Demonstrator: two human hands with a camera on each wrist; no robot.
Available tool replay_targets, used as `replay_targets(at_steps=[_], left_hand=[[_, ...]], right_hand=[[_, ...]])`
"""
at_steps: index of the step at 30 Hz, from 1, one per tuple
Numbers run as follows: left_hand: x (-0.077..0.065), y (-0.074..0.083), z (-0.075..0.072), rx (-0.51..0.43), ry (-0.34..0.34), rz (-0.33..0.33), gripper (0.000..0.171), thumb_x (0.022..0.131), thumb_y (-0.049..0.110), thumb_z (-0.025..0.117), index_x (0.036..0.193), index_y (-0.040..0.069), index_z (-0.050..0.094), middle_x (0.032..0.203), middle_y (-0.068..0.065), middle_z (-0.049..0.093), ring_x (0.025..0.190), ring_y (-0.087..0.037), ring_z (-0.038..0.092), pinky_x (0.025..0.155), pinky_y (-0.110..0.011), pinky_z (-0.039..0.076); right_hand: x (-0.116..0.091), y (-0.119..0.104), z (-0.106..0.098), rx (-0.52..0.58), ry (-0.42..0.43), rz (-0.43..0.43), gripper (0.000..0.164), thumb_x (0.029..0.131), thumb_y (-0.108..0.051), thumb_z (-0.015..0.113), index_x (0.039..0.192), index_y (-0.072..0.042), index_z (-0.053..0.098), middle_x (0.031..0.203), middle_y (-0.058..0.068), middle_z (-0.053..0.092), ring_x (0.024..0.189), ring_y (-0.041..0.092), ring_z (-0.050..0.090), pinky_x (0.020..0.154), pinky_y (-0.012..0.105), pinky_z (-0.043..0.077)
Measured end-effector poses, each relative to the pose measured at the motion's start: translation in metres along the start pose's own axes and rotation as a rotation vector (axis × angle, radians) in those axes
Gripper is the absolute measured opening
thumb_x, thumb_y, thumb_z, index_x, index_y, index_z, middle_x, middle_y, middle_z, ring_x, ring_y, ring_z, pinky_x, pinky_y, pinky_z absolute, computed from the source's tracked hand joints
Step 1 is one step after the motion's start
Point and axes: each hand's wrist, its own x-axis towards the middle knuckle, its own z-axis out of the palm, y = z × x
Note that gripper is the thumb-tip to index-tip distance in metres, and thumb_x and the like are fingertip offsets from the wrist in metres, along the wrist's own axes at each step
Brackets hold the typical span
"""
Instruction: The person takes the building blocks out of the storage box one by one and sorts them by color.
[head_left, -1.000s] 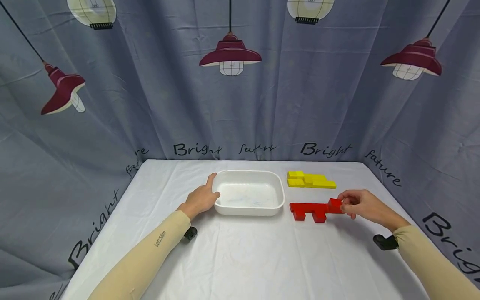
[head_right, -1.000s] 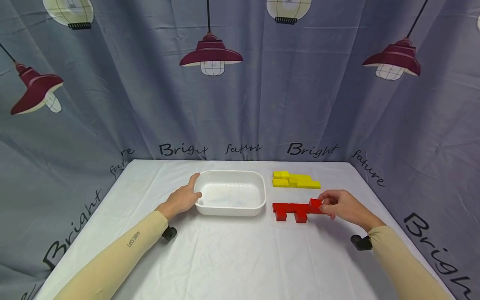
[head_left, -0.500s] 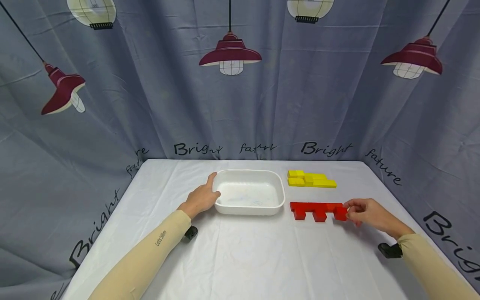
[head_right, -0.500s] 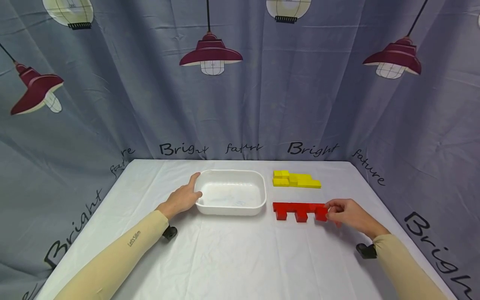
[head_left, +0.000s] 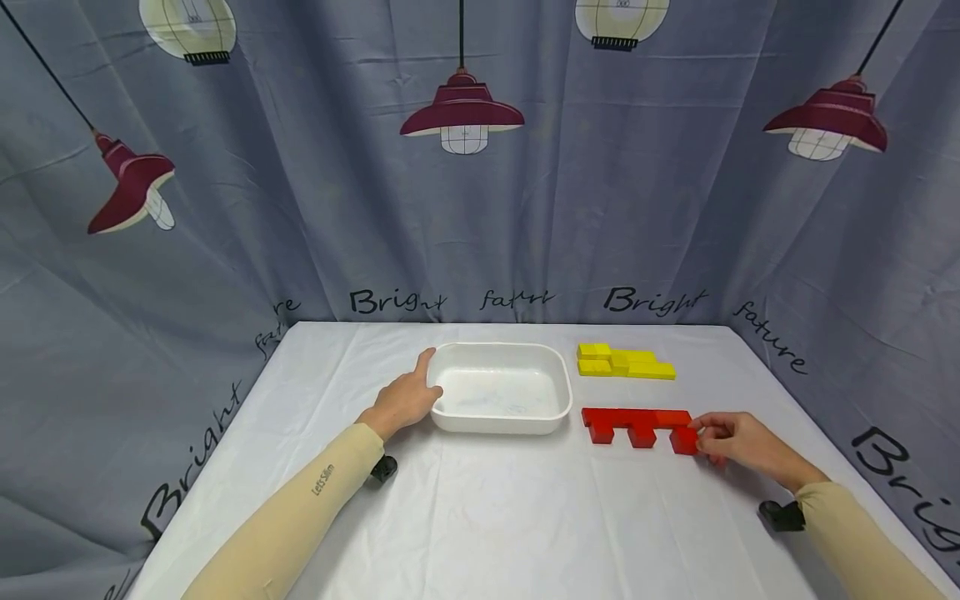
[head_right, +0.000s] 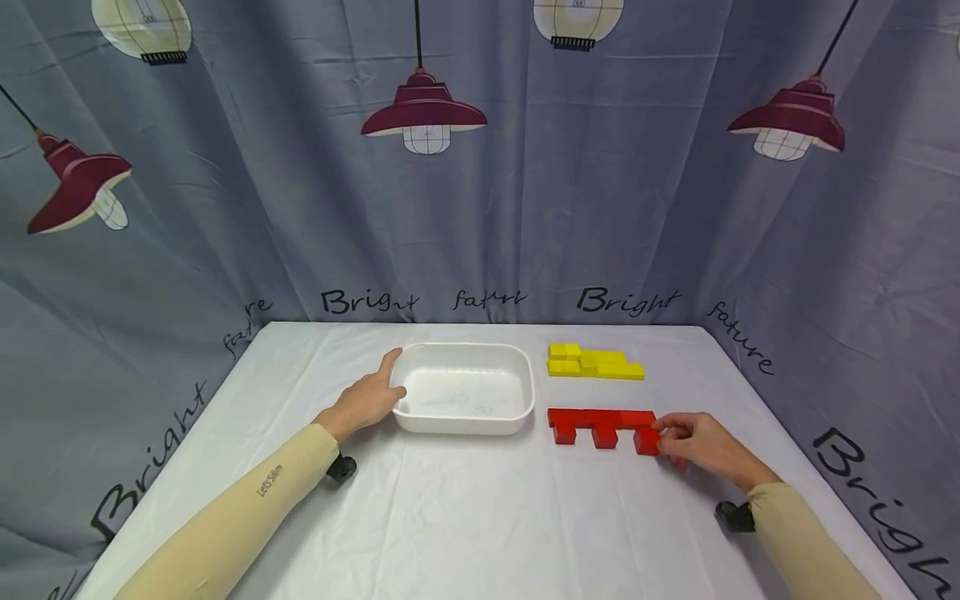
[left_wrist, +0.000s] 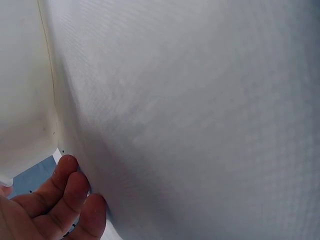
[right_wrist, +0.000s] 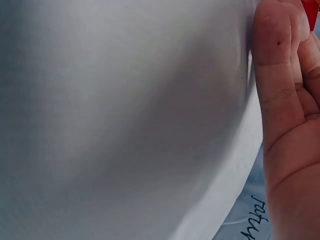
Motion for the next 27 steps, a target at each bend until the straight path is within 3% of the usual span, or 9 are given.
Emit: replay_targets(at_steps=[7,19,23,27], left_hand=[[0.002,-0.003,-0.002,-0.003,-0.002,-0.01,0.08,0.096,0.039,0.05,0.162,0.03,0.006,0.135,-0.017,0.062,0.104,-0.027,0.062,0.093,-0.05,0.047],[0.0,-0.001,0.0,-0.004,-0.036,0.014,0.077,0.098,0.044,0.048,0.162,0.031,0.006,0.142,-0.017,0.058,0.117,-0.031,0.062,0.098,-0.053,0.045],[-0.003,-0.002,-0.001,-0.001,-0.025,0.036,0.074,0.1,0.047,0.046,0.162,0.03,0.009,0.142,-0.017,0.057,0.119,-0.033,0.061,0.098,-0.054,0.045],[-0.006,-0.004,-0.001,-0.004,-0.018,0.051,0.073,0.101,0.051,0.044,0.162,0.029,0.01,0.143,-0.017,0.057,0.12,-0.033,0.061,0.1,-0.054,0.045]], right_hand=[[0.001,0.002,0.001,0.004,0.009,-0.001,0.055,0.093,-0.028,0.07,0.136,0.004,0.055,0.085,0.007,0.065,0.074,0.022,0.06,0.066,0.029,0.052],[-0.012,0.001,0.003,0.043,0.021,0.024,0.059,0.094,-0.029,0.07,0.139,0.003,0.052,0.087,0.008,0.066,0.073,0.023,0.06,0.067,0.029,0.051],[-0.014,0.0,0.002,0.011,0.03,0.008,0.058,0.094,-0.031,0.069,0.139,0.001,0.052,0.085,0.009,0.066,0.071,0.023,0.061,0.068,0.031,0.05],[-0.015,-0.004,0.0,-0.066,0.091,-0.037,0.053,0.095,-0.032,0.067,0.137,-0.001,0.055,0.082,0.009,0.063,0.068,0.022,0.06,0.063,0.03,0.047]])
